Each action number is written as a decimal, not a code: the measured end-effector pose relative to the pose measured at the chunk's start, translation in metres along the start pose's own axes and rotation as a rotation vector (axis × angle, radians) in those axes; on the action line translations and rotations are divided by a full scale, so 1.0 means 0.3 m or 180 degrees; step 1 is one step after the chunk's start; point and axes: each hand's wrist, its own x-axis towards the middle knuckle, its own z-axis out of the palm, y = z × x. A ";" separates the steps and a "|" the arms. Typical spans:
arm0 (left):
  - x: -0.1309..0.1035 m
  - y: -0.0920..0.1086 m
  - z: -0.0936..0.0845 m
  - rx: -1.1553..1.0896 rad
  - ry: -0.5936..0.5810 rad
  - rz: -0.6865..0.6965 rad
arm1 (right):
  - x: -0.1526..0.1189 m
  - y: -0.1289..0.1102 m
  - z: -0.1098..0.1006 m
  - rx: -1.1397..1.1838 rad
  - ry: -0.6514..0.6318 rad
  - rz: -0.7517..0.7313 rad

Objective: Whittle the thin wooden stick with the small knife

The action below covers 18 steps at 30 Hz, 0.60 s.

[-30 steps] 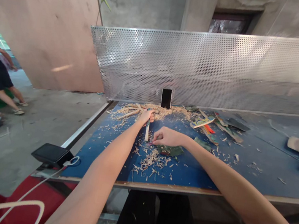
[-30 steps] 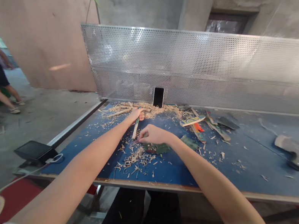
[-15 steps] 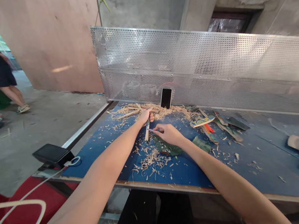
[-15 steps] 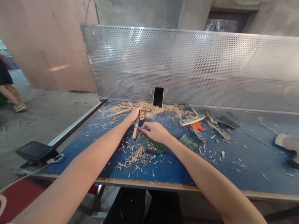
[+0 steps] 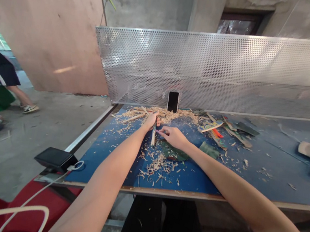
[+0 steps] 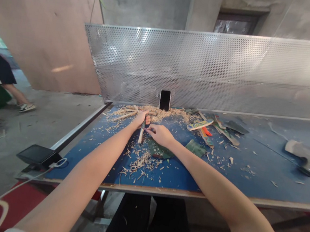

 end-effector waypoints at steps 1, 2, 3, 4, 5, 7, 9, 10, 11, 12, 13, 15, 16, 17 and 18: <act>-0.002 0.000 0.002 0.0045 0.0028 0.0014 | 0.001 0.000 -0.001 0.0076 -0.0067 0.0029; -0.003 0.000 0.003 0.0085 0.0046 0.0036 | 0.002 0.000 -0.003 0.0178 -0.0169 0.0062; -0.004 0.000 0.004 0.0112 0.0050 0.0058 | 0.002 -0.002 -0.005 0.0286 -0.0293 0.0084; -0.005 0.000 0.004 0.0131 0.0046 0.0075 | 0.001 -0.004 -0.007 0.0382 -0.0409 0.0088; -0.006 -0.001 0.005 0.0141 0.0041 0.0083 | -0.002 -0.007 -0.009 0.0454 -0.0502 0.0068; -0.005 -0.002 0.004 0.0129 0.0025 0.0073 | -0.010 -0.018 -0.012 0.0551 -0.0660 -0.0030; -0.004 -0.002 0.003 0.0094 0.0006 0.0052 | -0.022 -0.030 -0.012 0.0646 -0.0898 -0.0167; -0.003 -0.002 0.003 0.0076 -0.0005 0.0048 | -0.027 -0.035 -0.012 0.0697 -0.1042 -0.0236; -0.003 -0.002 0.003 0.0064 -0.0019 0.0050 | -0.032 -0.038 -0.011 0.0738 -0.1173 -0.0298; -0.003 -0.002 0.003 0.0062 -0.0029 0.0057 | -0.036 -0.040 -0.011 0.0758 -0.1261 -0.0344; -0.004 -0.002 0.003 0.0071 -0.0030 0.0066 | -0.039 -0.039 -0.011 0.0757 -0.1281 -0.0363; -0.006 0.000 0.003 0.0101 -0.0004 0.0089 | -0.039 -0.031 -0.015 0.0706 -0.1117 -0.0313; -0.007 0.001 0.002 0.0115 0.0011 0.0098 | -0.037 -0.025 -0.019 0.0669 -0.0959 -0.0249; -0.009 0.001 0.002 0.0122 0.0017 0.0104 | -0.033 -0.017 -0.024 0.0629 -0.0762 -0.0171; -0.010 0.002 0.001 0.0122 0.0007 0.0103 | -0.029 -0.009 -0.030 0.0583 -0.0542 -0.0090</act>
